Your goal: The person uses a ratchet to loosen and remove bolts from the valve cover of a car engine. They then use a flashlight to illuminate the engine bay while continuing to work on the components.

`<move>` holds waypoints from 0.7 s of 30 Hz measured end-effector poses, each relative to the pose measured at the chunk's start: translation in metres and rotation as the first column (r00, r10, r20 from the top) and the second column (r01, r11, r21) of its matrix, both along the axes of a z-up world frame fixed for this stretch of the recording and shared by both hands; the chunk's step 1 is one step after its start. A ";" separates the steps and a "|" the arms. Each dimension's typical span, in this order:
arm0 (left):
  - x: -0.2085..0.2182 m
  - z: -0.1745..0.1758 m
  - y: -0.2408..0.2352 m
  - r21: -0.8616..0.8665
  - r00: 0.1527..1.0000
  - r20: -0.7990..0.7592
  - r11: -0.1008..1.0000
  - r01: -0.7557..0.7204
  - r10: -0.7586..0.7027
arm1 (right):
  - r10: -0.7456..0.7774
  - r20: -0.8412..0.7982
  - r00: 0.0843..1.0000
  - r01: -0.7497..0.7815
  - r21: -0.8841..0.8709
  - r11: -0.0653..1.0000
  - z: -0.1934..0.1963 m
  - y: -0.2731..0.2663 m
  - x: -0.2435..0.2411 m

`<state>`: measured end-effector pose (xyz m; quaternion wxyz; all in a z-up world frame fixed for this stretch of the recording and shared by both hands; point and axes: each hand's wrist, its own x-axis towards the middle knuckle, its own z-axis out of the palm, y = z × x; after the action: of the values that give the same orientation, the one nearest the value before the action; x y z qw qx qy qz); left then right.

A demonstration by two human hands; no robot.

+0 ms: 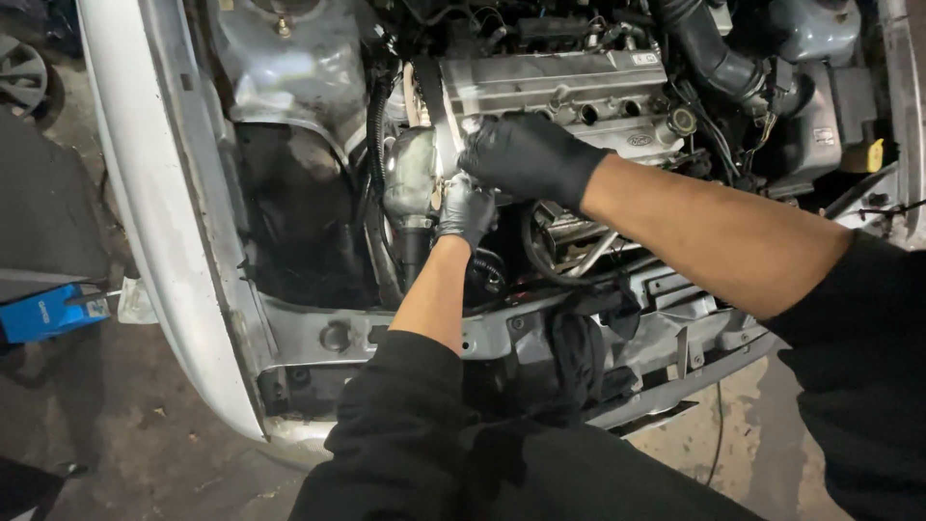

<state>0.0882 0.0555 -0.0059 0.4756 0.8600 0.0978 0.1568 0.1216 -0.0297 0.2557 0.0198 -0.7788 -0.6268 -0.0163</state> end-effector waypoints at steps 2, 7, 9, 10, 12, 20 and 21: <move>-0.003 0.019 0.003 -0.147 1.000 0.003 0.989 0.003 -0.002 | -0.059 0.002 0.998 0.059 -0.100 0.993 0.003 0.006 0.001; -0.003 -0.001 -0.001 0.066 1.000 -0.008 0.998 -0.008 0.009 | 0.021 0.177 0.984 0.025 -0.256 0.966 0.005 0.003 0.001; -0.002 -0.013 -0.005 0.044 0.999 0.035 0.999 -0.004 0.003 | 0.051 0.167 0.985 -0.012 -0.226 0.974 0.007 0.001 -0.001; -0.001 -0.017 -0.007 0.021 0.997 0.081 1.000 -0.002 0.000 | 0.084 0.161 0.983 -0.052 -0.198 0.979 0.009 -0.001 -0.003; -0.003 0.003 -0.003 0.005 0.999 0.036 1.000 -0.009 0.009 | 0.117 0.174 0.978 -0.088 -0.167 0.982 0.012 -0.001 0.007; -0.005 0.001 -0.001 -0.282 1.000 -0.007 0.959 0.015 -0.018 | 0.110 0.153 0.982 -0.085 -0.163 0.983 0.006 -0.007 0.005; -0.006 0.008 0.001 -0.229 0.991 0.091 0.966 0.121 -0.102 | 0.055 0.156 0.986 -0.015 -0.244 0.970 0.003 -0.007 0.005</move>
<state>0.0824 0.0565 0.0020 0.5850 0.7954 0.0483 0.1507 0.1266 -0.0369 0.2591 -0.1260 -0.7603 -0.6372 -0.0024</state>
